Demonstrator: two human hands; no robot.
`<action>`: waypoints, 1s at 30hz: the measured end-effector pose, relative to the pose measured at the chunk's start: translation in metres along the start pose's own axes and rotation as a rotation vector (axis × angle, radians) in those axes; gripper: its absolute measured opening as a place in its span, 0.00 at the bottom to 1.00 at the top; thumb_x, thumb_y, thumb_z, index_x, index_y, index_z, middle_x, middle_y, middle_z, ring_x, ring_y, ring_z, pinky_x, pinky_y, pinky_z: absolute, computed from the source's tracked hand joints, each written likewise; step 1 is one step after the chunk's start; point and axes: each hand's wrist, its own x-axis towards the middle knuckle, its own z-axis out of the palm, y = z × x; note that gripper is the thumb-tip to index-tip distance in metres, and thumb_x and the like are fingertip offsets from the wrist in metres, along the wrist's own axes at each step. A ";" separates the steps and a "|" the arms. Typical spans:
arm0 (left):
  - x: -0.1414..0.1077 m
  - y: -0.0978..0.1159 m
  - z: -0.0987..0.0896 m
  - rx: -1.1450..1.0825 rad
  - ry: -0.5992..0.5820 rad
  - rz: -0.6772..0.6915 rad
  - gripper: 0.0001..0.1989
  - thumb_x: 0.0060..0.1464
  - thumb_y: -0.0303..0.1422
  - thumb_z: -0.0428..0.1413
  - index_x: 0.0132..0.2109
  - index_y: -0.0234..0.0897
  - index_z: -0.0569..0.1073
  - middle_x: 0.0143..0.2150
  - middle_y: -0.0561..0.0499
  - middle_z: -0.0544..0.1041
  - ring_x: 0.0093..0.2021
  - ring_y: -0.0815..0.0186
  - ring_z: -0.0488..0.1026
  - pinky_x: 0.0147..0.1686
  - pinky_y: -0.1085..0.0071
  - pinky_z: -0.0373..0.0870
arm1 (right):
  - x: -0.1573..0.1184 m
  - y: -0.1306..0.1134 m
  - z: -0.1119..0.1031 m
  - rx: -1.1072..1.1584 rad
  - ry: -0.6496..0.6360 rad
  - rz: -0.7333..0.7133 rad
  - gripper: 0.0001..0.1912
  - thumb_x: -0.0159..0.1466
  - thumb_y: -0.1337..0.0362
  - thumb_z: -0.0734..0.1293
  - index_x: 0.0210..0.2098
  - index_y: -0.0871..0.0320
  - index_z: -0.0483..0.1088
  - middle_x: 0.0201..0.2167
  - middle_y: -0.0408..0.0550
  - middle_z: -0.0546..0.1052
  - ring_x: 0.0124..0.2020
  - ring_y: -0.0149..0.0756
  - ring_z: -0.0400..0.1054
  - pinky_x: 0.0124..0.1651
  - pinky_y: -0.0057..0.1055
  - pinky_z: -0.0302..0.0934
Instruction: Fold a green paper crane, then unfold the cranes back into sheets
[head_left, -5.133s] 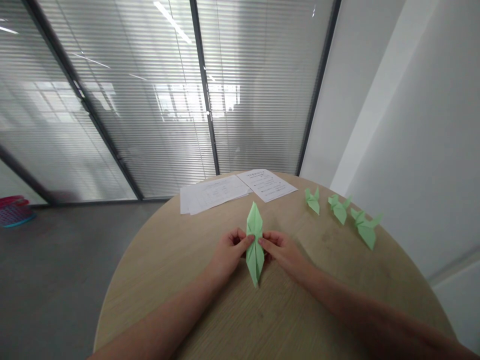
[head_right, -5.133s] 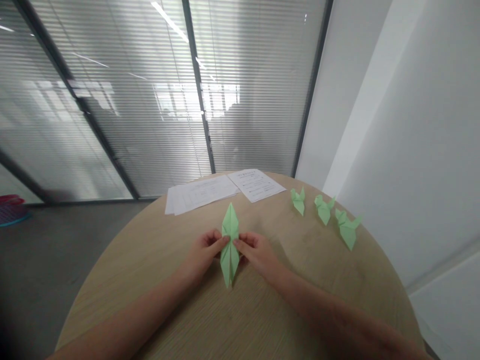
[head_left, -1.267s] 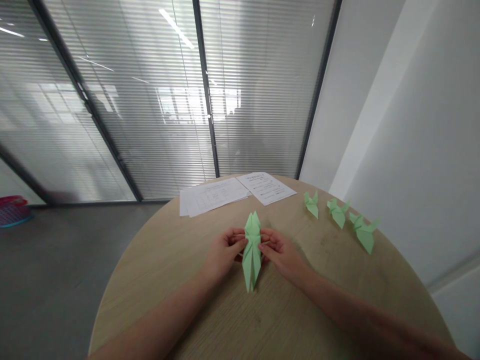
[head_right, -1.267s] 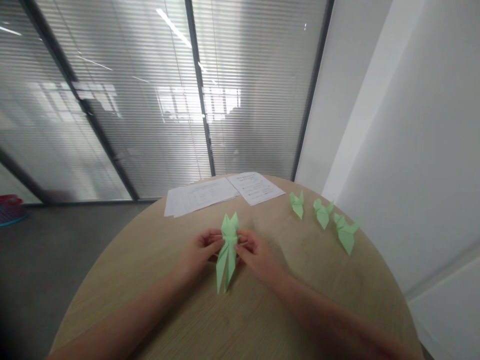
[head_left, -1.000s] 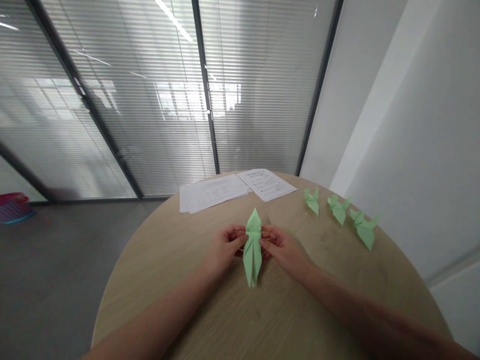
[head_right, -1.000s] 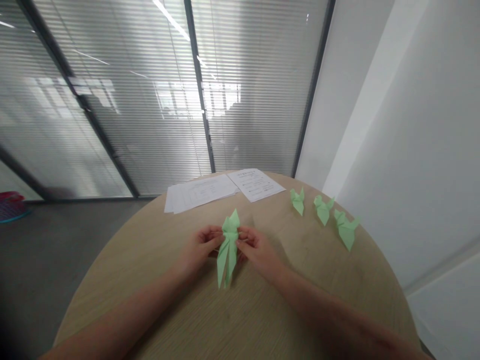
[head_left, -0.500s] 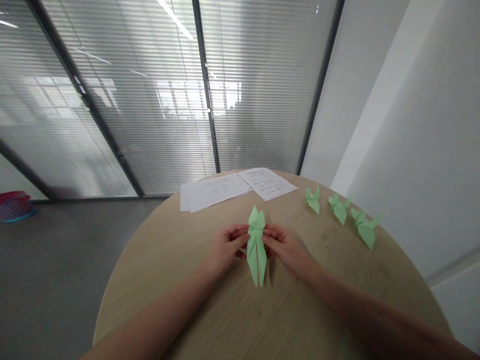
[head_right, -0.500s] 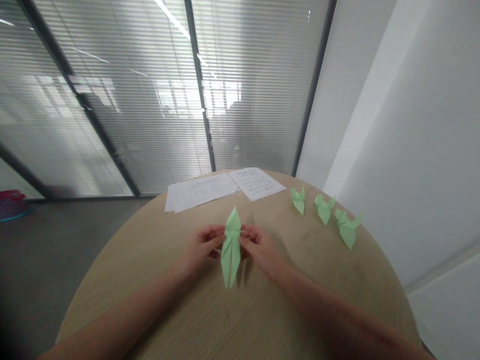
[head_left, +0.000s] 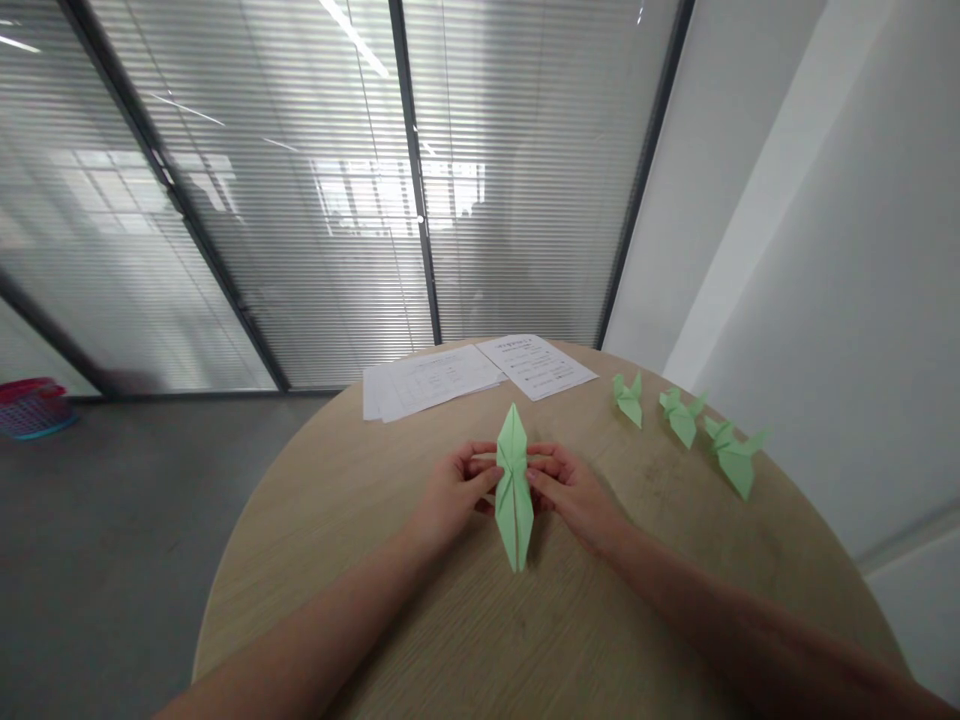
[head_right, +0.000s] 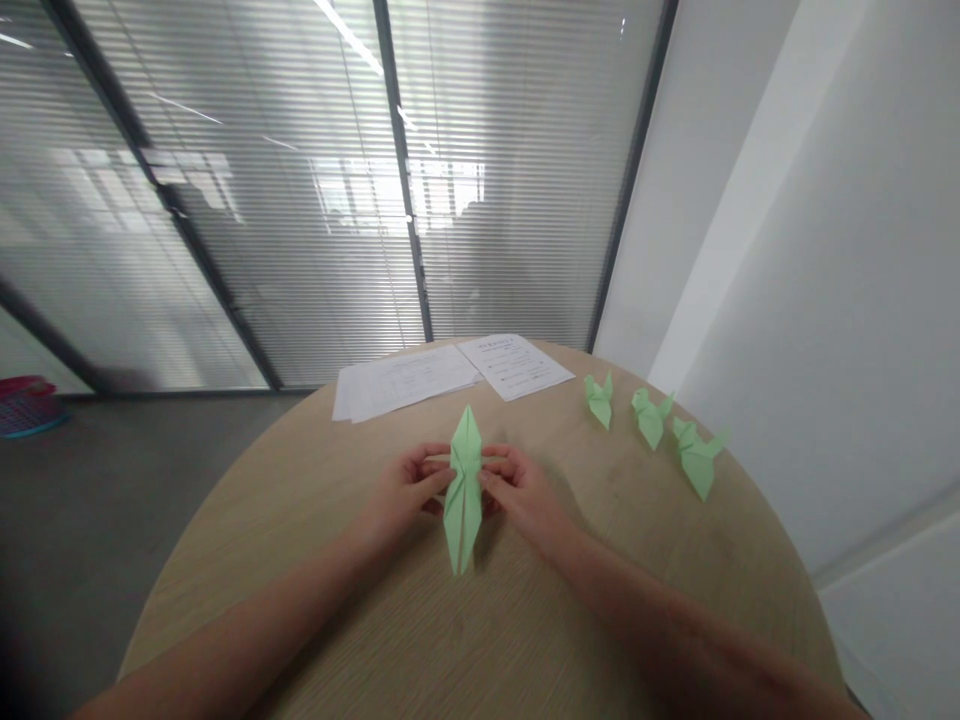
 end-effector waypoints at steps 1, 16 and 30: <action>0.000 0.000 0.000 -0.004 -0.004 -0.005 0.27 0.45 0.44 0.70 0.49 0.35 0.74 0.33 0.49 0.81 0.28 0.64 0.77 0.25 0.72 0.72 | 0.000 0.000 0.000 -0.004 0.000 0.001 0.24 0.57 0.52 0.76 0.49 0.51 0.68 0.33 0.44 0.81 0.29 0.39 0.76 0.31 0.34 0.70; 0.000 -0.005 0.001 -0.059 0.021 -0.046 0.22 0.43 0.43 0.71 0.34 0.36 0.69 0.25 0.55 0.75 0.24 0.70 0.72 0.25 0.75 0.68 | 0.001 0.002 0.000 -0.037 0.041 -0.041 0.18 0.56 0.54 0.78 0.33 0.53 0.67 0.27 0.40 0.77 0.28 0.36 0.73 0.33 0.34 0.70; -0.002 -0.003 0.004 -0.023 0.078 -0.011 0.22 0.47 0.49 0.68 0.32 0.37 0.69 0.23 0.57 0.70 0.22 0.72 0.67 0.24 0.75 0.59 | 0.004 0.008 0.001 -0.092 0.017 -0.051 0.16 0.57 0.53 0.76 0.34 0.54 0.68 0.25 0.40 0.76 0.25 0.32 0.72 0.27 0.27 0.67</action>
